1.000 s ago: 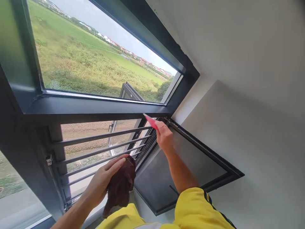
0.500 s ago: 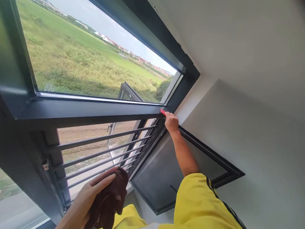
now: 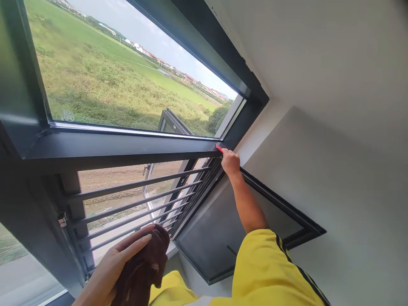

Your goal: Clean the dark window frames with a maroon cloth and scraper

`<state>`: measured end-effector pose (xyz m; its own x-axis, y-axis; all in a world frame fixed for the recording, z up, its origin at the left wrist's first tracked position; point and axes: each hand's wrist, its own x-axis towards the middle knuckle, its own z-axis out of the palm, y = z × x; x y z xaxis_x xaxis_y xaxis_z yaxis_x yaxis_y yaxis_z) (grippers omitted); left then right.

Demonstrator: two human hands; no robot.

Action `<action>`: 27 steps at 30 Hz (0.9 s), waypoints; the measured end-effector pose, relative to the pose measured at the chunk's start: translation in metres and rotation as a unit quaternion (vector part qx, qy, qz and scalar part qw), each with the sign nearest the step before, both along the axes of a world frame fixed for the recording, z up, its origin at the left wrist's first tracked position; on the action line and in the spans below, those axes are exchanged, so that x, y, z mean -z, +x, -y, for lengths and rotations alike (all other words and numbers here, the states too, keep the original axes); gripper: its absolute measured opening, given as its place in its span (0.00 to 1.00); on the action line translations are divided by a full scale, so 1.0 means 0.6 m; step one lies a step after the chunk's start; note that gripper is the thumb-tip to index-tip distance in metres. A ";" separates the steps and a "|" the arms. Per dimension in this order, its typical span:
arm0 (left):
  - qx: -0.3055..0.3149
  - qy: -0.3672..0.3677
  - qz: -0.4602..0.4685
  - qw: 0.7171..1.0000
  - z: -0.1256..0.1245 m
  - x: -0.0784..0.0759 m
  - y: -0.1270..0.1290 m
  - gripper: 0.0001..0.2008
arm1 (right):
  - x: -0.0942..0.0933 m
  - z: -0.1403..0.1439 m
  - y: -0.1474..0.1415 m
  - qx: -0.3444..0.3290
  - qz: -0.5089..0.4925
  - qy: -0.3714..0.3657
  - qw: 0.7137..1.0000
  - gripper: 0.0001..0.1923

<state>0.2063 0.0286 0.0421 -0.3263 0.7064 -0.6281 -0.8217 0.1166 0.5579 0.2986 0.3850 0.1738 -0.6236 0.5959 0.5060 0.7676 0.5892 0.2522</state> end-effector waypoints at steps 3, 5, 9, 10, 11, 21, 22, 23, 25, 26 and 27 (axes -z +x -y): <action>-0.008 -0.008 0.014 1.000 -0.001 -0.003 -0.002 0.43 | -0.001 0.003 0.001 0.000 0.009 -0.003 1.000 0.22; -0.011 -0.012 0.014 1.000 -0.003 -0.004 -0.003 0.37 | -0.002 0.003 0.003 0.005 0.011 -0.004 1.000 0.22; -0.009 -0.008 -0.001 1.000 -0.006 0.001 -0.003 0.37 | -0.006 0.004 0.004 0.003 0.009 -0.012 1.000 0.22; -0.007 -0.006 -0.003 1.000 -0.007 0.004 -0.003 0.38 | -0.007 0.005 0.004 0.003 0.010 -0.013 1.000 0.22; -0.007 -0.004 -0.005 1.000 -0.007 0.007 -0.003 0.39 | -0.008 0.005 0.004 0.004 0.011 -0.013 1.000 0.22; 0.002 -0.002 -0.002 1.000 0.001 0.013 0.002 0.49 | -0.010 -0.031 0.016 0.057 -0.027 -0.025 0.998 0.22; -0.001 -0.008 0.000 1.000 0.001 0.013 0.002 0.47 | -0.011 -0.035 0.019 0.068 -0.027 -0.029 0.997 0.22; -0.005 -0.011 0.001 1.000 0.001 0.014 0.002 0.46 | -0.012 -0.039 0.021 0.073 -0.024 -0.030 0.997 0.21; -0.012 -0.013 -0.004 1.000 -0.002 0.016 0.003 0.42 | -0.013 -0.041 0.022 0.075 -0.016 -0.029 0.997 0.21; -0.011 -0.012 -0.009 1.000 -0.003 0.018 0.003 0.41 | -0.014 -0.040 0.021 0.077 -0.013 -0.028 0.997 0.20; -0.010 -0.009 -0.019 1.000 -0.005 0.020 0.003 0.40 | -0.015 -0.038 0.019 0.082 -0.011 -0.028 0.996 0.20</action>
<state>0.2078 0.0315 0.0302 -0.3641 0.6883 -0.6274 -0.8022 0.1105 0.5867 0.3101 0.4077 0.1828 -0.5057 0.7163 0.4807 0.8591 0.4689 0.2050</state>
